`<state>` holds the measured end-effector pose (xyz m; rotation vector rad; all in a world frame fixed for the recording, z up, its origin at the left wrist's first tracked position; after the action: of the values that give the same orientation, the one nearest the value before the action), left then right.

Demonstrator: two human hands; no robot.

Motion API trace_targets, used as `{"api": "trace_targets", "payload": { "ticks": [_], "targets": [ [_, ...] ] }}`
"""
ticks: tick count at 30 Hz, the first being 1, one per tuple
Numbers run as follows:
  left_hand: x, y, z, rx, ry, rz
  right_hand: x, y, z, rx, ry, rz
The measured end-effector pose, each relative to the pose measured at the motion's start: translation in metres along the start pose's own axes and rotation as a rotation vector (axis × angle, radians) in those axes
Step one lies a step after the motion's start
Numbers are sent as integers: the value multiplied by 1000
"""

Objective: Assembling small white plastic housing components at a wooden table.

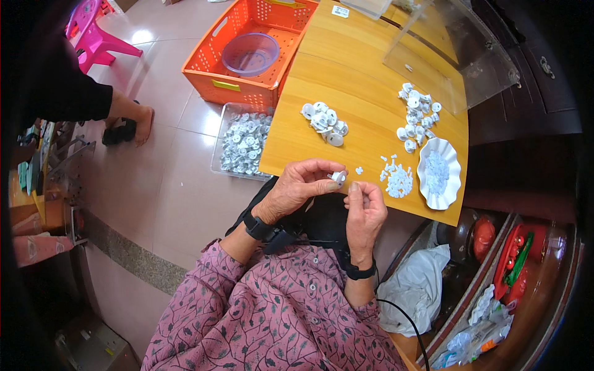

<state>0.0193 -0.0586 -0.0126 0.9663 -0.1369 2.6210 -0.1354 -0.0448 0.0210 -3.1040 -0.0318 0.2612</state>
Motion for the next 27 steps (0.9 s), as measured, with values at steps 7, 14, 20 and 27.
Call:
{"api": "trace_targets", "payload": {
  "ticks": [7,14,20,27],
  "targets": [
    [-64,-28,55,188,209,426,-18,3,13,-9,-177,63],
    [-181,-68,69,235,362,889,-18,7,3,-157,-404,107],
    [-158,-60,80,237,629,922,-18,11,0,-261,-594,125],
    [-38,-8,90,409,1126,612,-4,14,-10,-388,-960,98]
  ]
}}
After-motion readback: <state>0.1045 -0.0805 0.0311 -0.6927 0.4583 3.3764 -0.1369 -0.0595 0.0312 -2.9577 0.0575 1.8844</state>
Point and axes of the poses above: each hand's wrist, its own y-axis towards the middle knuckle, its own x-axis out of the palm, z = x × y, the point moved 8 cm from there along y, towards the middle knuckle, and after that the axes turned 8 degrees about -z, right-handed, at the moved point
